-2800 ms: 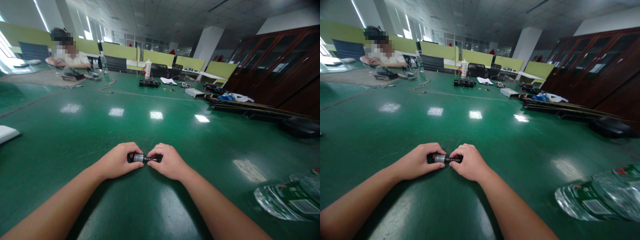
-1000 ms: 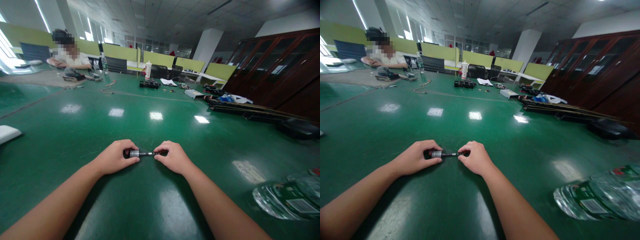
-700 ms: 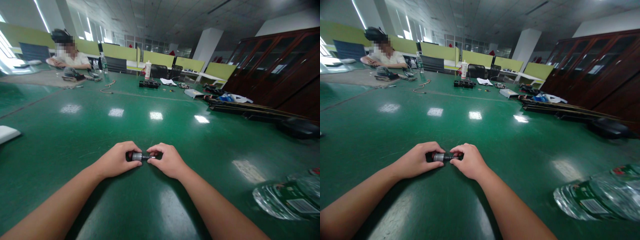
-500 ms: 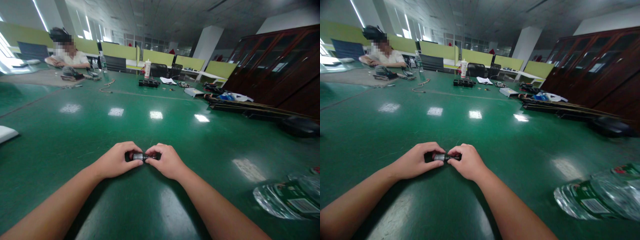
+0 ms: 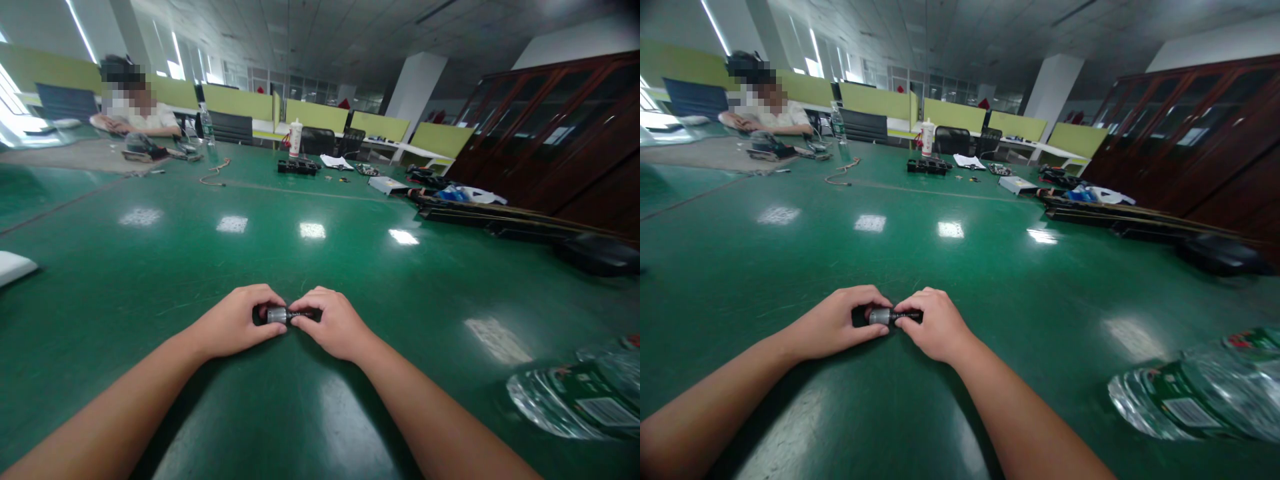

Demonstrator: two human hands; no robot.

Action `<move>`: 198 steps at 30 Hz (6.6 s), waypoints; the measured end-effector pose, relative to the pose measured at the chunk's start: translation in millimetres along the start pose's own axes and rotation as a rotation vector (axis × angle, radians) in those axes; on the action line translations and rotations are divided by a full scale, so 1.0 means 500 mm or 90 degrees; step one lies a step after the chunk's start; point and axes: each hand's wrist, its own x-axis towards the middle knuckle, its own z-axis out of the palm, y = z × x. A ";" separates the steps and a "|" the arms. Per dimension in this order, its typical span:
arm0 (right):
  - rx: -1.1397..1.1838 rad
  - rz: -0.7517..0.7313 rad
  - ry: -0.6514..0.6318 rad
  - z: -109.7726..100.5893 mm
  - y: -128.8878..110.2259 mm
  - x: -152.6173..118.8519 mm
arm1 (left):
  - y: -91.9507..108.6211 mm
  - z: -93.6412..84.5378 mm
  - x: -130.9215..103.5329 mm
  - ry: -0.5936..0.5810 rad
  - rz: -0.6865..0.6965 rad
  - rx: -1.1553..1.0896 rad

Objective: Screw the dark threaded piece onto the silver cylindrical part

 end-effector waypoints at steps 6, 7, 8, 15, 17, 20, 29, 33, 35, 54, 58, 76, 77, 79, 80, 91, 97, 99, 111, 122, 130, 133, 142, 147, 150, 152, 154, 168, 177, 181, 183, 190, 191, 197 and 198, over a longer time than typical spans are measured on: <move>-0.002 -0.004 0.002 -0.002 -0.003 -0.001 | 0.000 0.000 0.003 0.001 0.001 -0.006; -0.003 -0.005 0.000 -0.003 -0.003 -0.001 | 0.000 0.000 0.003 0.000 0.001 -0.007; -0.004 -0.004 0.000 -0.003 -0.004 -0.001 | 0.000 -0.001 0.003 0.000 0.001 -0.006; -0.008 -0.002 -0.006 0.000 -0.001 -0.002 | 0.000 0.001 0.001 -0.001 0.003 0.000; -0.009 -0.002 -0.008 0.001 0.000 -0.003 | -0.001 0.002 0.001 0.001 0.003 -0.002; -0.007 -0.004 -0.008 0.000 0.001 -0.002 | -0.001 0.002 0.001 0.000 0.004 -0.002; -0.013 -0.004 -0.012 0.001 -0.002 -0.002 | -0.002 0.001 0.001 0.006 -0.011 -0.004; -0.022 -0.002 -0.016 0.002 -0.002 -0.002 | -0.003 0.002 0.002 0.003 -0.005 0.006; -0.026 -0.001 -0.019 0.002 -0.002 -0.002 | -0.002 0.002 0.001 0.000 -0.004 0.011; -0.016 0.001 -0.020 -0.005 -0.004 0.000 | 0.002 -0.001 -0.001 -0.008 -0.006 0.015; -0.019 0.004 -0.023 -0.005 -0.005 0.001 | 0.004 -0.003 0.000 -0.005 -0.010 0.013; -0.047 0.004 -0.010 -0.009 0.001 -0.003 | 0.003 -0.005 -0.002 0.008 0.009 0.023; -0.049 0.007 -0.008 -0.009 0.002 -0.003 | 0.002 -0.005 -0.001 0.008 0.010 0.024; -0.052 0.012 -0.005 -0.010 0.002 -0.003 | 0.000 -0.005 -0.001 0.007 0.011 0.028; -0.053 0.013 -0.003 -0.011 0.002 -0.003 | 0.000 -0.005 -0.001 0.007 0.011 0.030; -0.050 0.021 -0.004 -0.011 0.001 -0.004 | -0.002 -0.007 -0.001 0.011 0.014 0.029; -0.058 0.026 -0.005 -0.014 0.004 -0.004 | -0.004 -0.007 -0.001 0.014 0.016 0.033; -0.057 0.028 -0.002 -0.015 0.005 -0.005 | -0.004 -0.008 0.000 0.014 0.013 0.034; -0.062 0.028 -0.006 -0.015 0.009 -0.005 | -0.008 -0.013 -0.001 0.021 0.016 0.032; -0.087 0.065 0.007 -0.031 0.023 -0.002 | -0.018 -0.022 -0.005 0.023 0.006 0.035; -0.102 0.127 0.019 -0.042 0.029 -0.002 | -0.024 -0.028 -0.003 0.031 -0.006 0.044; -0.092 0.103 0.006 -0.036 0.026 -0.002 | -0.025 -0.026 -0.003 0.030 -0.009 0.041; -0.080 0.073 0.000 -0.031 0.027 0.000 | -0.028 -0.023 -0.002 0.031 -0.008 0.029; -0.033 0.052 0.006 -0.017 0.008 0.002 | -0.014 -0.012 -0.001 0.027 0.002 0.025; 0.004 0.036 0.004 -0.006 -0.004 0.002 | -0.003 -0.004 0.000 0.019 0.011 0.013; 0.015 0.050 0.017 -0.003 -0.007 0.001 | 0.001 -0.002 -0.001 0.017 0.013 0.000; 0.022 0.051 0.023 -0.002 -0.006 0.001 | 0.000 -0.001 -0.001 0.022 0.012 -0.019; -0.034 -0.014 -0.010 0.000 -0.001 -0.003 | -0.002 0.001 0.001 0.005 0.000 0.005; -0.040 -0.010 -0.019 0.000 0.000 -0.002 | 0.001 0.001 0.002 0.001 0.000 0.014; -0.040 -0.009 -0.024 -0.001 -0.002 -0.002 | 0.001 0.000 0.001 -0.002 0.003 0.014; -0.040 -0.006 -0.025 -0.002 -0.003 -0.003 | 0.002 0.000 0.001 -0.004 0.003 0.012; -0.033 -0.005 -0.024 -0.003 -0.004 -0.003 | 0.004 -0.003 0.001 -0.009 0.002 0.013; -0.033 -0.004 -0.024 -0.002 -0.004 -0.003 | 0.004 -0.004 0.001 -0.009 0.003 0.015; -0.037 -0.007 -0.023 -0.002 -0.003 -0.003 | 0.005 -0.005 0.001 -0.011 0.009 0.023; -0.036 -0.008 -0.021 -0.002 -0.003 -0.003 | 0.004 -0.005 0.000 -0.011 0.010 0.023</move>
